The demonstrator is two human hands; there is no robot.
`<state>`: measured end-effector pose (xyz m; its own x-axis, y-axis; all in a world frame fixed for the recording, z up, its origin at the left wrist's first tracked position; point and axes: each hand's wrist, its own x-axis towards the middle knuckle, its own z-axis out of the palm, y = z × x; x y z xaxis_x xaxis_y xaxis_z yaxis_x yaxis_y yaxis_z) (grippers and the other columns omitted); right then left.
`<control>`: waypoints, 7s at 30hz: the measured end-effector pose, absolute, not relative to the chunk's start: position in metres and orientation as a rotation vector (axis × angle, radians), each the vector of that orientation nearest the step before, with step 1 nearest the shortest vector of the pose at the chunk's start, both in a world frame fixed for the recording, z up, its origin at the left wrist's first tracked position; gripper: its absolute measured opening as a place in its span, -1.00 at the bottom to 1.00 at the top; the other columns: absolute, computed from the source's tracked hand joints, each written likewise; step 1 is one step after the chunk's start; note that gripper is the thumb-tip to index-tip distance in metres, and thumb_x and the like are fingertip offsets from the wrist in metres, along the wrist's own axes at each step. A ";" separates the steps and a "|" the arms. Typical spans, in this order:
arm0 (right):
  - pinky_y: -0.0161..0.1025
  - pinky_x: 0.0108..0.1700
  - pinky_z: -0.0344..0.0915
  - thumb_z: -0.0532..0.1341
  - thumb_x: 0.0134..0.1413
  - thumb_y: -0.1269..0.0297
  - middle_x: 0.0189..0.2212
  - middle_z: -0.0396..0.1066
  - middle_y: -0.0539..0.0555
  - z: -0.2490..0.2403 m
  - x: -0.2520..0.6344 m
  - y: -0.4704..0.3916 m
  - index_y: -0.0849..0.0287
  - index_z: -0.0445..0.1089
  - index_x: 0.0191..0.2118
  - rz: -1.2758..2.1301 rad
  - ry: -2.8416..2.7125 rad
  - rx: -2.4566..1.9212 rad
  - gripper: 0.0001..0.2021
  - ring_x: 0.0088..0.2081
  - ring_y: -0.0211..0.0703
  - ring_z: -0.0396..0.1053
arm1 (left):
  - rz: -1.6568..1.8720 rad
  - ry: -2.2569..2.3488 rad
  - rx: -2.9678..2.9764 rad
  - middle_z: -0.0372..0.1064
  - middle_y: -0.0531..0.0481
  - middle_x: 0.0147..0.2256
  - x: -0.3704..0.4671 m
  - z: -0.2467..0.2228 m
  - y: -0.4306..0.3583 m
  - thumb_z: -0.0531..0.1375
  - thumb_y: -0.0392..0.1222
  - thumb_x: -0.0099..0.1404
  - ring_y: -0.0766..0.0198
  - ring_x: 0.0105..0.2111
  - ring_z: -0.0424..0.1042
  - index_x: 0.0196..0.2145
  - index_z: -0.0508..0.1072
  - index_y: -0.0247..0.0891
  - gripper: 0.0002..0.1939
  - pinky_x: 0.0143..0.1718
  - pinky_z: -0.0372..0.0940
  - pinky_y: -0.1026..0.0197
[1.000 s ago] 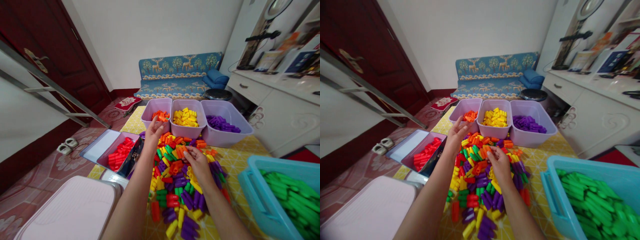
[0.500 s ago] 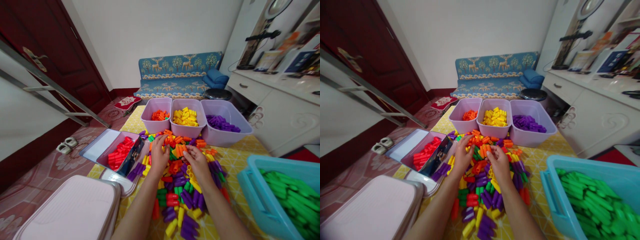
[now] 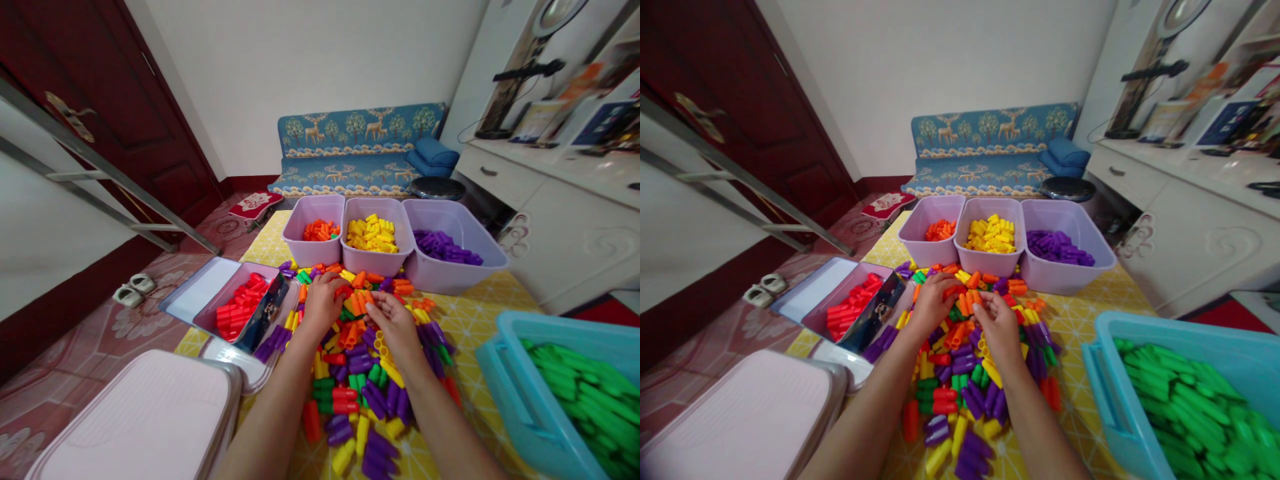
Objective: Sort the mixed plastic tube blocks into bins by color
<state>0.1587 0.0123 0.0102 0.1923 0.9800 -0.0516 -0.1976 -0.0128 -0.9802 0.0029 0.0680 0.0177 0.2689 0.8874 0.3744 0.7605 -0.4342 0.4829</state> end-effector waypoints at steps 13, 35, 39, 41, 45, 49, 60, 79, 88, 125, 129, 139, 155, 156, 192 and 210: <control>-0.24 -0.38 0.37 0.40 -0.19 0.06 -0.35 0.49 0.08 0.009 0.158 0.012 0.18 0.42 -0.23 1.154 -0.942 -1.172 -0.60 -0.46 -0.18 0.41 | 0.660 1.734 2.389 0.43 -0.13 -0.07 0.000 0.036 0.047 0.28 -0.20 0.17 -0.01 -0.05 0.39 0.03 0.38 -0.20 -0.56 -0.04 0.24 -0.01; -0.19 -0.35 0.43 0.40 -0.20 0.01 -0.36 0.50 0.09 0.008 0.159 0.012 0.18 0.42 -0.24 1.142 -0.952 -1.169 -0.58 -0.41 -0.13 0.44 | 1.221 1.520 1.912 0.53 -0.07 -0.25 -0.001 0.036 0.064 0.24 -0.27 0.19 0.23 -0.31 0.46 -0.18 0.56 -0.21 -0.78 -0.22 0.35 0.20; -0.20 -0.37 0.42 0.41 -0.22 0.01 -0.36 0.51 0.09 0.009 0.158 0.011 0.16 0.42 -0.25 1.136 -0.951 -1.176 -0.58 -0.38 -0.09 0.45 | 1.532 1.247 1.420 0.52 -0.06 -0.38 -0.005 0.057 0.094 0.27 -0.19 0.14 0.30 -0.46 0.45 -0.19 0.53 -0.34 -0.73 -0.39 0.36 0.27; -0.19 -0.37 0.42 0.40 -0.20 0.01 -0.36 0.51 0.09 0.009 0.159 0.011 0.16 0.43 -0.26 1.133 -0.961 -1.186 -0.59 -0.39 -0.09 0.46 | 1.612 1.218 1.303 0.48 -0.02 -0.45 -0.006 0.069 0.113 0.30 -0.19 0.11 0.34 -0.54 0.43 -0.19 0.52 -0.37 -0.70 -0.44 0.36 0.28; -0.18 -0.36 0.42 0.40 -0.21 0.00 -0.37 0.51 0.07 0.009 0.159 0.010 0.15 0.43 -0.27 1.132 -0.960 -1.192 -0.60 -0.44 -0.13 0.45 | 1.658 1.218 1.286 0.52 -0.11 -0.31 -0.006 0.082 0.130 0.26 -0.29 0.11 0.31 -0.46 0.49 -0.11 0.49 -0.39 -0.65 -0.33 0.42 0.23; -0.17 -0.29 0.43 0.40 -0.19 0.04 -0.31 0.52 0.09 0.006 0.160 0.012 0.15 0.42 -0.19 1.117 -0.943 -1.183 -0.57 -0.36 -0.11 0.47 | 1.609 1.165 1.464 0.52 -0.14 -0.15 0.000 0.068 0.104 0.19 -0.31 0.18 0.23 -0.27 0.52 -0.06 0.48 -0.32 -0.66 -0.20 0.42 0.18; -0.26 -0.42 0.37 0.39 -0.17 0.01 -0.43 0.48 0.04 0.018 0.162 0.009 0.17 0.43 -0.30 1.055 -1.008 -1.238 -0.63 -0.46 -0.17 0.41 | 0.994 1.600 2.201 0.44 -0.07 -0.04 0.006 0.013 0.029 0.32 -0.12 0.11 0.02 0.03 0.31 -0.07 0.50 -0.13 -0.62 0.10 0.14 -0.07; -0.27 -0.44 0.38 0.40 -0.27 0.10 -0.45 0.50 0.02 0.098 0.127 0.077 0.19 0.46 -0.28 1.044 -1.161 -1.121 -0.63 -0.51 -0.23 0.42 | 0.990 1.656 2.214 0.46 -0.01 -0.19 0.005 0.003 0.027 0.23 -0.27 0.19 0.10 -0.08 0.31 -0.23 0.52 -0.13 -0.83 -0.06 0.21 0.04; -0.25 -0.33 0.40 0.30 -0.19 0.38 -0.27 0.52 0.11 0.104 0.103 0.136 0.23 0.42 -0.18 0.971 -1.135 -1.090 -0.67 -0.34 -0.15 0.51 | 0.987 1.662 2.185 0.46 0.00 -0.18 0.004 0.004 0.027 0.23 -0.26 0.19 0.10 -0.08 0.31 -0.23 0.52 -0.12 -0.83 -0.06 0.22 0.03; -0.23 -0.29 0.36 0.20 0.07 0.11 -0.38 0.49 0.01 -0.006 0.167 0.013 0.12 0.41 -0.26 1.059 -1.449 -1.270 -0.79 -0.33 -0.11 0.43 | 1.200 1.372 2.207 0.51 -0.01 -0.17 0.005 0.006 0.024 0.21 -0.15 0.26 0.15 -0.14 0.43 -0.02 0.45 -0.15 -0.68 -0.04 0.18 0.07; -0.27 -0.36 0.32 0.15 0.13 0.02 -0.46 0.45 0.00 -0.007 0.166 0.012 0.12 0.40 -0.31 1.046 -1.448 -1.286 -0.73 -0.39 -0.14 0.39 | 1.174 1.296 2.235 0.50 -0.03 -0.12 0.004 0.006 0.024 0.20 -0.14 0.28 0.16 -0.12 0.41 0.08 0.37 -0.14 -0.60 0.02 0.14 0.05; -0.21 -0.25 0.36 0.16 0.13 0.00 -0.34 0.49 0.05 -0.010 0.165 0.013 0.13 0.42 -0.17 0.927 -1.458 -1.333 -0.68 -0.30 -0.09 0.44 | 1.214 1.225 2.191 0.48 -0.04 -0.14 0.003 0.003 0.026 0.20 -0.14 0.29 0.17 -0.13 0.40 0.05 0.39 -0.15 -0.63 0.03 0.15 0.07; -0.15 -0.14 0.41 0.23 0.07 0.08 -0.18 0.51 0.12 -0.011 0.162 0.012 0.13 0.38 -0.06 0.929 -1.389 -1.324 -0.65 -0.19 -0.07 0.47 | 1.159 1.253 2.207 0.48 -0.02 -0.18 0.003 0.002 0.026 0.15 -0.22 0.32 0.18 -0.14 0.39 0.03 0.42 -0.11 -0.68 -0.01 0.16 0.09; -0.15 -0.14 0.41 0.23 0.07 0.09 -0.17 0.51 0.13 -0.011 0.162 0.012 0.14 0.38 -0.06 0.931 -1.392 -1.325 -0.66 -0.19 -0.07 0.47 | 1.155 1.256 2.209 0.48 -0.02 -0.17 0.003 0.002 0.026 0.14 -0.22 0.32 0.18 -0.13 0.39 0.03 0.42 -0.11 -0.68 -0.01 0.16 0.08; -0.15 -0.15 0.41 0.25 0.06 0.11 -0.24 0.52 0.11 -0.006 0.158 0.008 0.15 0.41 -0.12 0.989 -1.282 -1.248 -0.70 -0.22 -0.07 0.48 | 1.177 1.296 2.180 0.51 -0.04 -0.12 0.003 0.000 0.027 0.07 -0.15 0.38 0.19 -0.12 0.42 0.00 0.44 -0.15 -0.71 0.01 0.19 0.05; -0.13 -0.17 0.42 0.26 0.02 0.10 -0.27 0.53 0.11 -0.013 0.159 0.010 0.15 0.42 -0.15 0.996 -1.234 -1.235 -0.70 -0.24 -0.04 0.49 | 1.151 1.265 2.229 0.49 -0.08 -0.08 0.003 -0.002 0.028 0.20 -0.03 0.28 0.13 -0.10 0.42 0.06 0.39 -0.17 -0.59 0.01 0.19 0.06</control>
<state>0.1595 0.0105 -0.0125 0.1131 0.9860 0.1222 0.0892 0.1124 -0.9897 0.0030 0.0282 -0.0023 0.2793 0.8282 0.4859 0.5614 -0.5514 0.6172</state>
